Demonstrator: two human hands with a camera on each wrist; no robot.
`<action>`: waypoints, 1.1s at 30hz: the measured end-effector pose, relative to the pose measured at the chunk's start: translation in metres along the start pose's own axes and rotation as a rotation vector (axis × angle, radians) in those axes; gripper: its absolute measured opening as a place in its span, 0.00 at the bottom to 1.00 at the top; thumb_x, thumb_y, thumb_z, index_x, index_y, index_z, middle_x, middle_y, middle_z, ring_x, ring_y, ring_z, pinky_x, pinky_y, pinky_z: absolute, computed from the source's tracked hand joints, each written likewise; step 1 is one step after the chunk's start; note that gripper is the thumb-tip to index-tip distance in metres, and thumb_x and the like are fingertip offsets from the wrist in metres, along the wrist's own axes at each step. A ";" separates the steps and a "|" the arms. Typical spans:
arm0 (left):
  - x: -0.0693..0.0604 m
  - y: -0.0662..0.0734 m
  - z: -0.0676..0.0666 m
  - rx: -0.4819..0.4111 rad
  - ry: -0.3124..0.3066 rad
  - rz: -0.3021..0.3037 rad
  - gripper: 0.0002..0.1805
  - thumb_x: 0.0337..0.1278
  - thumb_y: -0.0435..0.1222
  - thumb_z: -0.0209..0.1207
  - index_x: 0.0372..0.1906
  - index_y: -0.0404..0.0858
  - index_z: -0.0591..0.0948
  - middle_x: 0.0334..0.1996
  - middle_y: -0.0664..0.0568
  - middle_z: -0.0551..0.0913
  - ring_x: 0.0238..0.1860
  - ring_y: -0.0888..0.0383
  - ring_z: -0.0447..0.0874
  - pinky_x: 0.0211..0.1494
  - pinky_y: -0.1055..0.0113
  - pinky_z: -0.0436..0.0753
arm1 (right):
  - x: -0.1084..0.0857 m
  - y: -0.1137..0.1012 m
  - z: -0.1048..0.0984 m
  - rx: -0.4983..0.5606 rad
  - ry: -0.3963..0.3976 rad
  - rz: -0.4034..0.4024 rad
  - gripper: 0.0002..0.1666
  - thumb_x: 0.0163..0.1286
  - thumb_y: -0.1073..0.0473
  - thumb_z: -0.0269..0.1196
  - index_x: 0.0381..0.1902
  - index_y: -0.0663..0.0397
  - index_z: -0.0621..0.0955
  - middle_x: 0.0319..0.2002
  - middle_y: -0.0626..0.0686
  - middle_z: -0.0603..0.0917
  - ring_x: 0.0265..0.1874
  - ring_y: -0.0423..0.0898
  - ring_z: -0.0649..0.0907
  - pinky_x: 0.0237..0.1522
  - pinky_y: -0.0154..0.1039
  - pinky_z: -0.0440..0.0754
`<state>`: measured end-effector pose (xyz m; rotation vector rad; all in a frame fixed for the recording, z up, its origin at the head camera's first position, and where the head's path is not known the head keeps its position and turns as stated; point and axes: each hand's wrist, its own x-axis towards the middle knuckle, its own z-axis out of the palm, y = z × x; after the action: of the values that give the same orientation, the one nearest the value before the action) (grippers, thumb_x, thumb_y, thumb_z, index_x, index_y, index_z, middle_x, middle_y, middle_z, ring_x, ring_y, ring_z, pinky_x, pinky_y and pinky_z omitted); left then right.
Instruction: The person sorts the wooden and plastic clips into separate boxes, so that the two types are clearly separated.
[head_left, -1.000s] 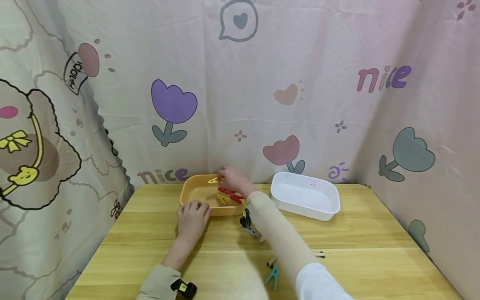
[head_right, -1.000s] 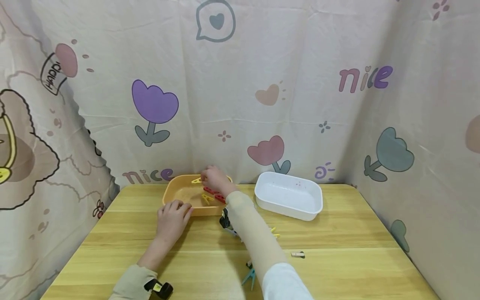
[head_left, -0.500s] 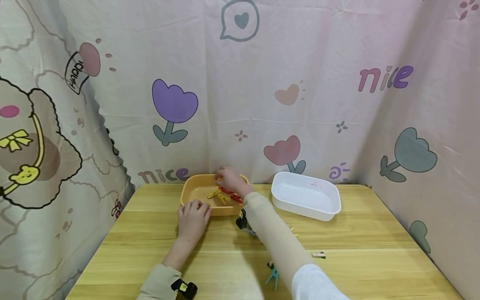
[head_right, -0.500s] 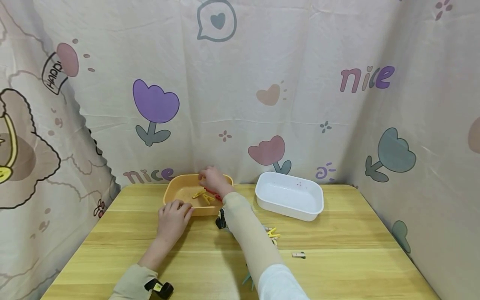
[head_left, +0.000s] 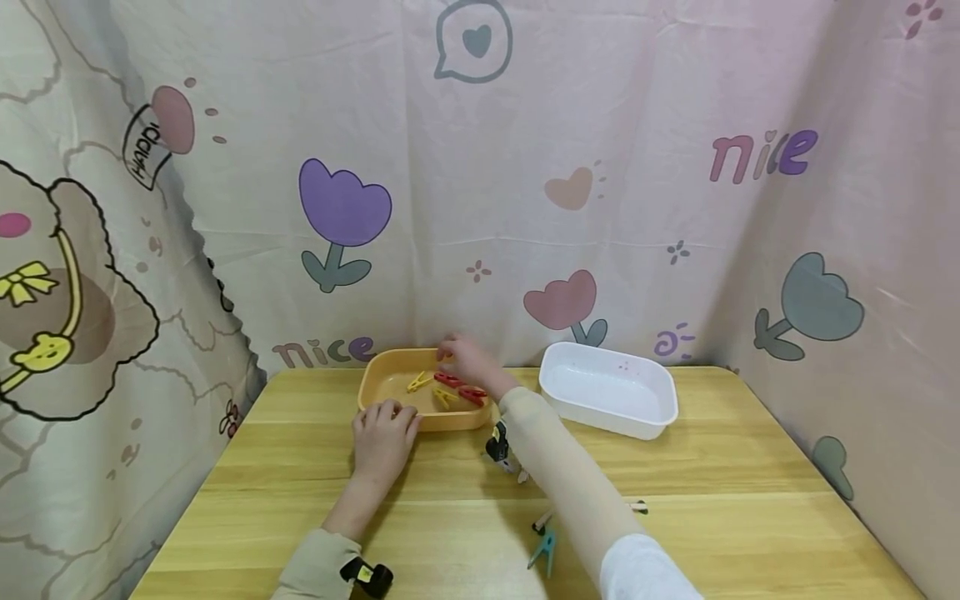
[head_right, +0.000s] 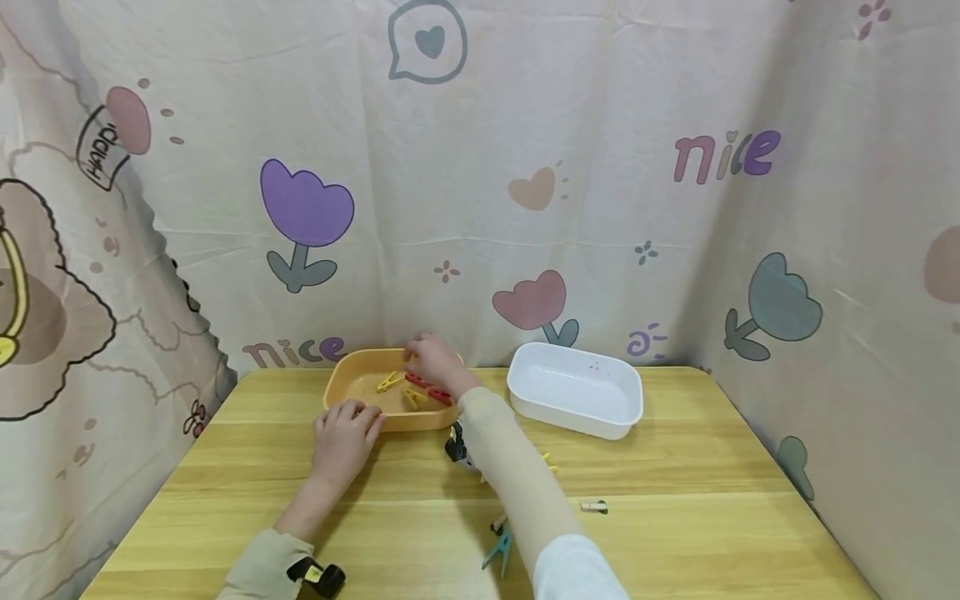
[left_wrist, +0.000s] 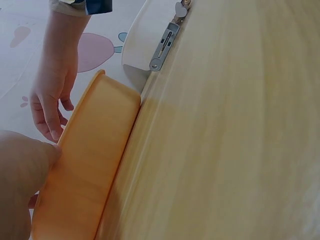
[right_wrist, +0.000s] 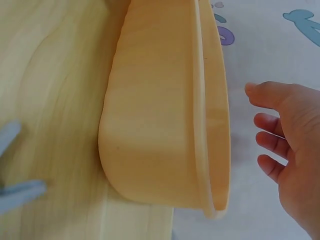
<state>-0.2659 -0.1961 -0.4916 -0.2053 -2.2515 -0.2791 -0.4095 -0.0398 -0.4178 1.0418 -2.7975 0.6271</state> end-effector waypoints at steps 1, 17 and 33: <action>0.000 0.000 0.000 -0.001 -0.002 -0.002 0.07 0.52 0.42 0.69 0.32 0.43 0.86 0.32 0.47 0.80 0.37 0.44 0.76 0.48 0.42 0.72 | -0.001 0.000 -0.001 -0.013 0.009 -0.012 0.11 0.66 0.55 0.66 0.44 0.53 0.84 0.43 0.51 0.80 0.41 0.46 0.78 0.49 0.38 0.80; 0.001 0.001 -0.001 -0.013 -0.012 -0.015 0.07 0.53 0.41 0.69 0.32 0.42 0.86 0.32 0.47 0.80 0.37 0.44 0.76 0.48 0.42 0.72 | -0.041 0.008 -0.031 -0.159 0.089 -0.273 0.07 0.63 0.57 0.68 0.38 0.51 0.84 0.39 0.52 0.81 0.39 0.47 0.78 0.45 0.41 0.78; 0.000 0.000 0.000 -0.006 -0.002 -0.002 0.08 0.52 0.42 0.69 0.32 0.42 0.86 0.32 0.46 0.80 0.36 0.44 0.76 0.47 0.43 0.72 | -0.096 0.022 -0.050 -0.207 0.193 -0.398 0.08 0.61 0.58 0.69 0.38 0.48 0.83 0.40 0.49 0.79 0.41 0.46 0.76 0.44 0.42 0.75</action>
<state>-0.2656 -0.1960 -0.4918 -0.2064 -2.2536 -0.2876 -0.3538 0.0538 -0.4011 1.3563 -2.3348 0.3590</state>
